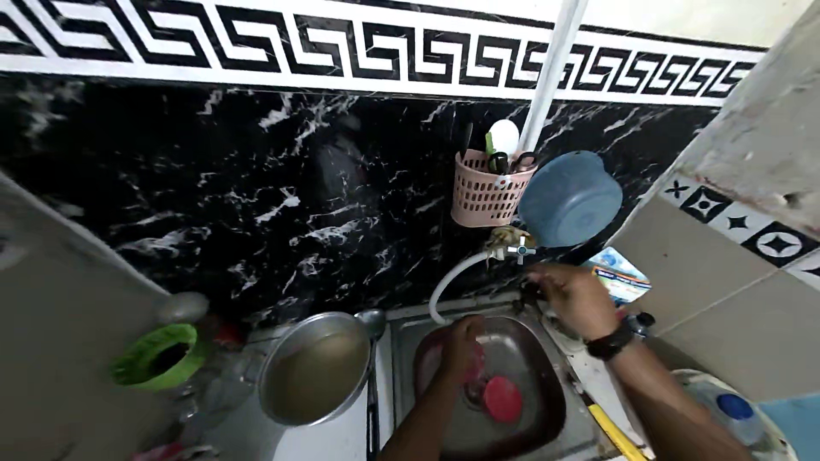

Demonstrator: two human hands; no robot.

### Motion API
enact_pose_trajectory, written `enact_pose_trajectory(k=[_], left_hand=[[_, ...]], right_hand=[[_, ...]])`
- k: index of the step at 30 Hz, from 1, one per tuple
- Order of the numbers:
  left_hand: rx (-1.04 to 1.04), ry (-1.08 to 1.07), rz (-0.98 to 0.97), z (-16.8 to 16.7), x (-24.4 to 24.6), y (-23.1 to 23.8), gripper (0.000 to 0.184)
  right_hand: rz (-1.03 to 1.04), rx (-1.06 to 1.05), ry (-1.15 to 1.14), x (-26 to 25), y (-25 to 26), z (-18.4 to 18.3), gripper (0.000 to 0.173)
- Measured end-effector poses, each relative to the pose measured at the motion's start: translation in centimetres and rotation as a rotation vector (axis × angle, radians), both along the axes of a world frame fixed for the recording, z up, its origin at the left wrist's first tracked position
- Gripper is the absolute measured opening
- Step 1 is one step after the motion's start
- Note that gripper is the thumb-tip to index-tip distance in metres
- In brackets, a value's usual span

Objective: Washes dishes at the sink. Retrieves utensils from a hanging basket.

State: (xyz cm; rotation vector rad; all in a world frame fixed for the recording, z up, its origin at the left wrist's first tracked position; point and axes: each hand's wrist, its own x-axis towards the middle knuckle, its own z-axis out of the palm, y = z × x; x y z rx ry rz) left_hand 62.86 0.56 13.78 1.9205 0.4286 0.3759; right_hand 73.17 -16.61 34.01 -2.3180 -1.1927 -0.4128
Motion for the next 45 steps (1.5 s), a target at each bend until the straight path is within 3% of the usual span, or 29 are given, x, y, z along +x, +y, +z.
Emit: enact_pose_trajectory(k=[2, 5, 9, 16, 19, 21, 23, 24, 27, 30, 33, 36, 41, 45], left_hand=[[0.100, 0.193, 0.049, 0.0, -1.4, 0.4, 0.034], [0.192, 0.180, 0.117, -1.0, -3.2, 0.1, 0.029], [-0.029, 0.130, 0.119, -1.9, -3.7, -0.4, 0.032], [-0.113, 0.100, 0.093, -4.1, -4.5, 0.2, 0.036], [-0.124, 0.073, 0.085, -4.9, -5.4, 0.8, 0.034], [-0.121, 0.054, 0.092, -5.1, -5.8, 1.6, 0.035], [-0.176, 0.049, 0.061, -4.8, -6.5, 2.3, 0.038], [-0.220, 0.052, 0.041, -4.5, -7.2, 2.3, 0.038], [-0.271, 0.166, 0.039, -3.8, -9.0, 3.0, 0.039], [-0.236, 0.327, 0.033, -4.6, -9.7, 3.7, 0.041], [-0.212, 0.486, -0.035, -6.1, -9.9, 3.6, 0.057], [-0.146, 0.631, -0.108, -7.9, -8.7, 3.0, 0.075], [0.073, 0.652, -0.176, -12.1, -3.8, 3.4, 0.097], [0.066, 0.663, -0.209, -13.6, -1.6, 4.1, 0.086]], right_hand=[[-0.001, 0.151, -0.096, 0.0, -1.1, 5.2, 0.024], [0.029, 0.258, -0.316, -0.4, -1.0, 13.0, 0.029], [0.063, 0.322, -0.478, 1.3, 3.8, 19.4, 0.030], [0.161, -0.206, -0.199, 4.0, 14.0, 21.9, 0.026], [0.175, -0.170, -0.053, 3.4, 14.2, 21.9, 0.041], [0.199, -0.056, -0.056, 2.3, 11.9, 21.1, 0.039], [0.277, 0.146, -0.039, 1.3, 8.8, 17.8, 0.033], [0.362, 0.271, 0.033, 1.0, 7.5, 14.5, 0.029], [0.419, 0.358, 0.454, 0.0, 4.3, -1.7, 0.014], [0.065, -0.130, 0.800, 0.6, 2.6, -19.4, 0.042], [-0.091, -0.268, 1.051, 0.4, 1.1, -29.8, 0.082], [-0.081, -0.290, 1.165, -0.3, 0.9, -34.8, 0.101], [-0.215, -0.213, 1.231, -2.2, 4.3, -37.0, 0.109], [-0.291, -0.121, 1.237, -3.3, 4.8, -38.6, 0.104]])
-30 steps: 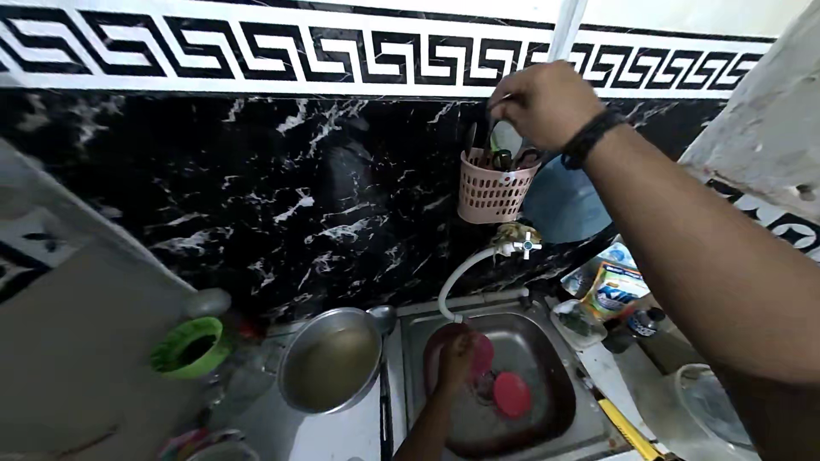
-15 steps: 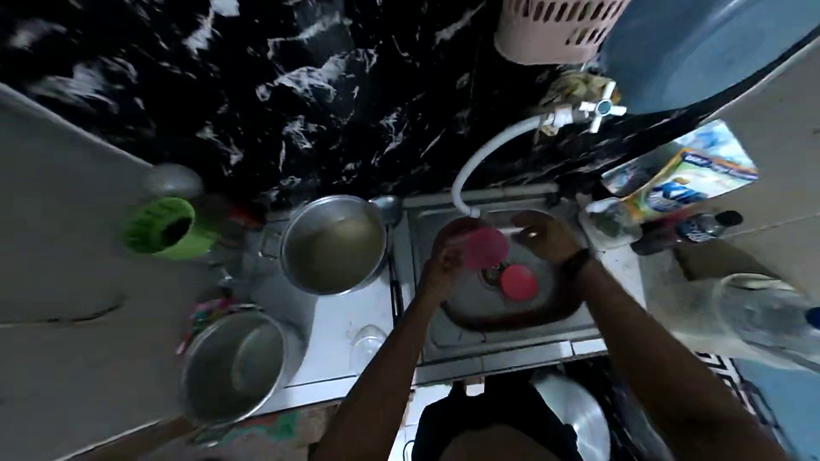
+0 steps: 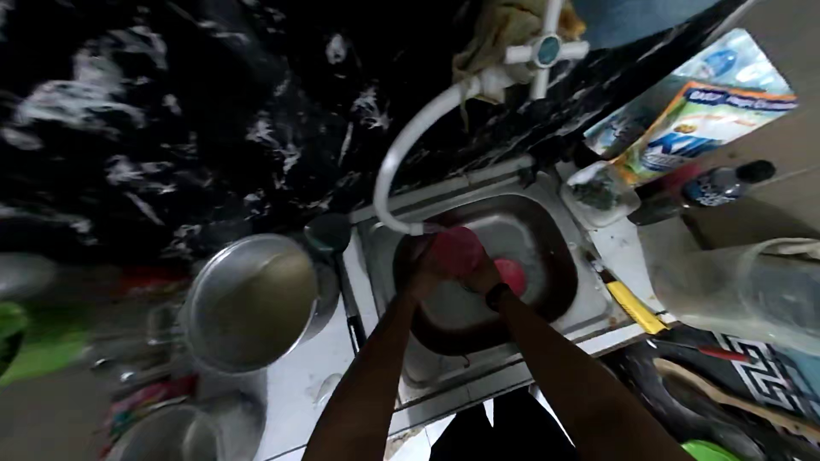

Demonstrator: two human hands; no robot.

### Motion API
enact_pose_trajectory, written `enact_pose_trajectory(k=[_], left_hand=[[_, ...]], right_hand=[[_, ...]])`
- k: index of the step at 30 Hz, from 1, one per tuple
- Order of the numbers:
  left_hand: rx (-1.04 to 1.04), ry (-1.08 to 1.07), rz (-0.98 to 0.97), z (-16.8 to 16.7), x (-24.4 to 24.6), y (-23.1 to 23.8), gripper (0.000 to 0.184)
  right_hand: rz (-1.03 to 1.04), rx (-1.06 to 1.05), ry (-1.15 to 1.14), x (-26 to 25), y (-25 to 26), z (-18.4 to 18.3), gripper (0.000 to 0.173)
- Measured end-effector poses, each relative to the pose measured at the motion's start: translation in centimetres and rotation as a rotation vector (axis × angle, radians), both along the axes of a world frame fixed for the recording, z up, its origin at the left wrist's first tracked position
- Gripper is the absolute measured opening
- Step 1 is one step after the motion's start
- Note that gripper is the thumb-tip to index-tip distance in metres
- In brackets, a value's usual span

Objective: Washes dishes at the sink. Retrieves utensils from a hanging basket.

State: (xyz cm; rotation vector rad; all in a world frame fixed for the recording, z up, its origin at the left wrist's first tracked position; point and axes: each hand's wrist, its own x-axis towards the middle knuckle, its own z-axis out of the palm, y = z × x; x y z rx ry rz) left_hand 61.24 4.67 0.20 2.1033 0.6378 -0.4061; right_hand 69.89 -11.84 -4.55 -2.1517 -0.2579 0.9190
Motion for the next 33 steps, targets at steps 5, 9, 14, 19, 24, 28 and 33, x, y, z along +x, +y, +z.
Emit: enact_pose_trajectory(k=[5, 9, 14, 19, 24, 28, 33], left_hand=[[-0.019, -0.019, -0.029, 1.0, 1.3, 0.7, 0.085], [0.093, 0.084, -0.126, 2.5, 3.1, 0.7, 0.081], [0.079, 0.161, -0.113, 4.4, 5.1, -1.4, 0.077], [0.063, 0.099, -0.097, 4.0, 6.0, -3.4, 0.076], [0.176, 0.108, -0.211, 5.7, 7.6, -4.8, 0.075], [0.165, 0.187, -0.210, 7.7, 8.7, -4.8, 0.080], [0.108, 0.222, -0.240, 8.5, 9.1, -3.0, 0.095]], right_hand=[[-0.220, 0.302, 0.221, -1.2, -0.6, 0.0, 0.077], [-0.392, 0.389, 0.416, -2.1, -0.6, 1.7, 0.074], [-0.525, 0.408, 0.634, -1.6, -1.0, 2.4, 0.072], [-0.537, 0.454, 0.709, -1.3, -2.3, 2.4, 0.055], [-0.620, 0.468, 0.835, -0.7, -3.0, 3.5, 0.061], [-0.629, 0.527, 0.865, 0.5, -3.3, 4.2, 0.071], [-0.338, 0.441, 0.619, 1.6, -4.9, 5.0, 0.060]])
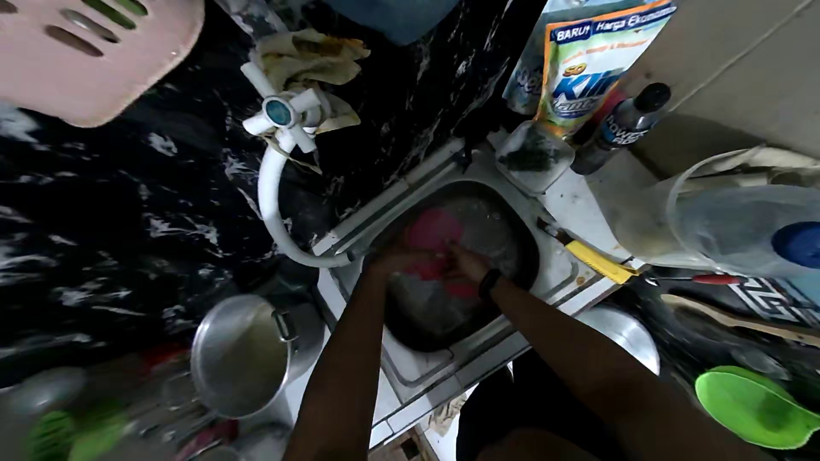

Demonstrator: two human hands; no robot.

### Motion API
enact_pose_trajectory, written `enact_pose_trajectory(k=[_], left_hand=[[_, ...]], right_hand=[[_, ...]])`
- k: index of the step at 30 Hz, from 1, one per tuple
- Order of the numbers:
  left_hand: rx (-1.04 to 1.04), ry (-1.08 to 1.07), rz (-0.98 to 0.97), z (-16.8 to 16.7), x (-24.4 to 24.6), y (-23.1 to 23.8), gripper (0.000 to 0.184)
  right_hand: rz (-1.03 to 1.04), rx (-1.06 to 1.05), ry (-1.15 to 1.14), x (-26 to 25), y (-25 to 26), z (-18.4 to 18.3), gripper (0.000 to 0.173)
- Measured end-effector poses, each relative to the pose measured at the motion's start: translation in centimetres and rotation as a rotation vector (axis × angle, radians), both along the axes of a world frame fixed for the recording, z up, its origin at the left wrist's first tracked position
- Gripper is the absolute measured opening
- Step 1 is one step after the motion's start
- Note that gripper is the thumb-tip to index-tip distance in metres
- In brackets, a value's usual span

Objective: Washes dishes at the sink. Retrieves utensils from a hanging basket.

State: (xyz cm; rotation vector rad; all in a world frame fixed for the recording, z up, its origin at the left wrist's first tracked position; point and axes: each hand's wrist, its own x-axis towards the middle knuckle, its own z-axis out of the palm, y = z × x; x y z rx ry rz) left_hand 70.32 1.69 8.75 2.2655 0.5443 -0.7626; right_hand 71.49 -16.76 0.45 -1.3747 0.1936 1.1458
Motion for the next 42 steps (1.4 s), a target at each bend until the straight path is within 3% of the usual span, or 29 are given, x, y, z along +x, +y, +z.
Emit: enact_pose_trajectory(k=[2, 4, 5, 7, 8, 11, 13, 15, 18, 22, 24, 28, 32, 37, 39, 42], left_hand=[[0.069, 0.009, 0.033, 0.3, -0.4, 0.5, 0.097], [0.183, 0.062, 0.087, 0.2, -1.1, 1.0, 0.103], [0.212, 0.090, 0.101, 0.0, -1.5, 1.2, 0.106], [0.265, 0.136, 0.066, -0.3, -2.6, 1.6, 0.101], [0.302, 0.154, 0.059, -0.3, -3.2, 1.9, 0.096], [0.370, 0.200, 0.110, 0.2, -5.1, 2.4, 0.104], [0.402, 0.222, 0.129, 0.3, -6.4, 2.2, 0.108], [0.418, 0.191, 0.120, 0.0, -7.0, 1.8, 0.106], [0.406, 0.171, 0.049, -0.7, -7.8, 0.5, 0.099], [0.437, 0.181, -0.048, -1.7, -7.7, -0.8, 0.099], [0.424, 0.169, -0.074, -1.7, -7.7, -1.0, 0.096], [0.416, 0.237, -0.147, -1.2, -7.2, -1.4, 0.092], [0.408, 0.325, -0.170, 0.2, -6.9, -2.2, 0.087], [0.442, 0.439, -0.179, 0.2, -7.1, -2.7, 0.094], [0.420, 0.452, -0.177, 0.4, -7.5, -2.7, 0.091], [0.407, 0.445, -0.168, 0.0, -8.0, -2.9, 0.088]], right_hand=[[0.357, -0.210, -0.456, 0.0, -0.7, 0.1, 0.047], [0.670, -0.425, -0.701, -0.8, 0.0, -0.3, 0.070], [0.753, -0.473, -0.719, -1.1, 0.8, -1.1, 0.071], [0.781, -0.526, -0.791, -2.4, 2.2, -3.9, 0.055], [0.854, -0.528, -0.854, -2.7, 2.7, -4.7, 0.060], [1.011, -0.515, -0.901, -2.4, 2.9, -3.9, 0.095], [1.001, -0.492, -0.784, -1.7, 1.7, -1.5, 0.110], [0.898, -0.438, -0.675, 0.3, 0.5, 0.5, 0.095], [0.683, -0.272, -0.341, 3.7, 0.0, 0.9, 0.056], [0.443, -0.099, -0.200, 5.2, 1.9, -0.9, 0.048], [0.287, -0.022, 0.063, 4.6, 3.9, 0.4, 0.059], [0.239, 0.023, 0.160, 4.0, 6.3, 1.1, 0.073], [0.201, -0.015, 0.119, 3.4, 7.8, 1.9, 0.071], [0.155, -0.261, -0.043, 3.2, 8.8, 1.5, 0.065], [0.279, -0.293, -0.156, 3.4, 9.1, 1.4, 0.063], [0.565, -0.273, -0.626, 3.8, 10.2, 2.0, 0.050]])
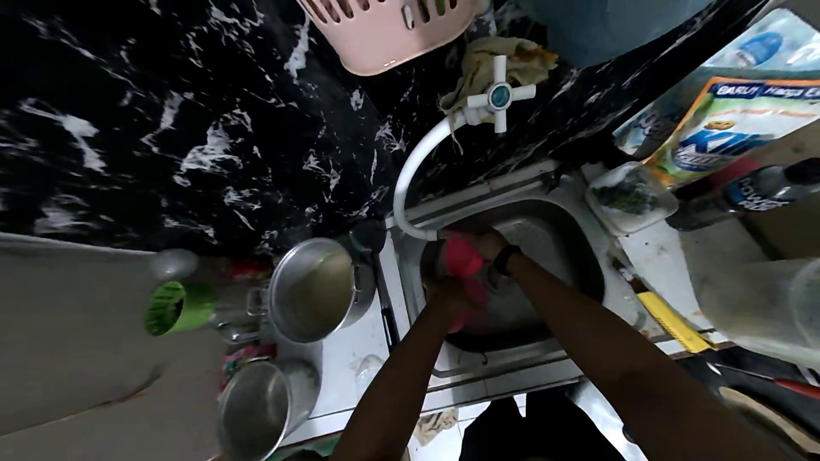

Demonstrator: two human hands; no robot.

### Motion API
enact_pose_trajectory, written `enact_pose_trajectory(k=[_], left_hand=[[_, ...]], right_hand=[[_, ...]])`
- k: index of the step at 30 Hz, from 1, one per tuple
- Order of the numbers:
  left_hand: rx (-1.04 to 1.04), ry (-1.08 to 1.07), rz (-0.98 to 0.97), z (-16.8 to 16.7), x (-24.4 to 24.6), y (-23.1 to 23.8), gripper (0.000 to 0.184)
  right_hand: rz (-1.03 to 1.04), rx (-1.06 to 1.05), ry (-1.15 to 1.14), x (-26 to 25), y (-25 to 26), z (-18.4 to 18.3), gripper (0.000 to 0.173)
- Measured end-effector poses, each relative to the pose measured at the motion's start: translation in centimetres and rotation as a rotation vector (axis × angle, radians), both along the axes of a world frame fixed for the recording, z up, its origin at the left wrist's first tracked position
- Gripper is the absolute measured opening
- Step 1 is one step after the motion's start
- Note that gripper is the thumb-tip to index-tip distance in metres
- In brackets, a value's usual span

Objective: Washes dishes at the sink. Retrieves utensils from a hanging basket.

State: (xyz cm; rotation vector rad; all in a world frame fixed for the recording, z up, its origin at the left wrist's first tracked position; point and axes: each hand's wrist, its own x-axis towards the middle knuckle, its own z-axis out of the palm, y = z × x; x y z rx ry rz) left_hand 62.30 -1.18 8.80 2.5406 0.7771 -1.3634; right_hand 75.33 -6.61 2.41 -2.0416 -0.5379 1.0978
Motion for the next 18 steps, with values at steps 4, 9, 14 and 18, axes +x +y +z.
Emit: enact_pose_trajectory(k=[4, 9, 14, 18], left_hand=[[0.024, -0.012, -0.014, 0.5, 0.1, -0.3, 0.088], [0.050, -0.030, -0.055, 0.9, 0.8, -0.4, 0.088], [0.021, -0.178, 0.035, -0.2, 1.5, 0.6, 0.084], [-0.004, -0.323, 0.064, -1.5, 2.0, 0.8, 0.071]], right_hand=[[0.439, -0.169, -0.398, -0.2, 1.3, 4.8, 0.049], [0.565, -0.153, -0.473, -0.9, -0.7, 9.3, 0.050], [0.199, 0.076, -0.284, 0.1, -5.1, 9.1, 0.048], [-0.093, 0.283, -0.115, 0.6, -7.3, 5.4, 0.042]])
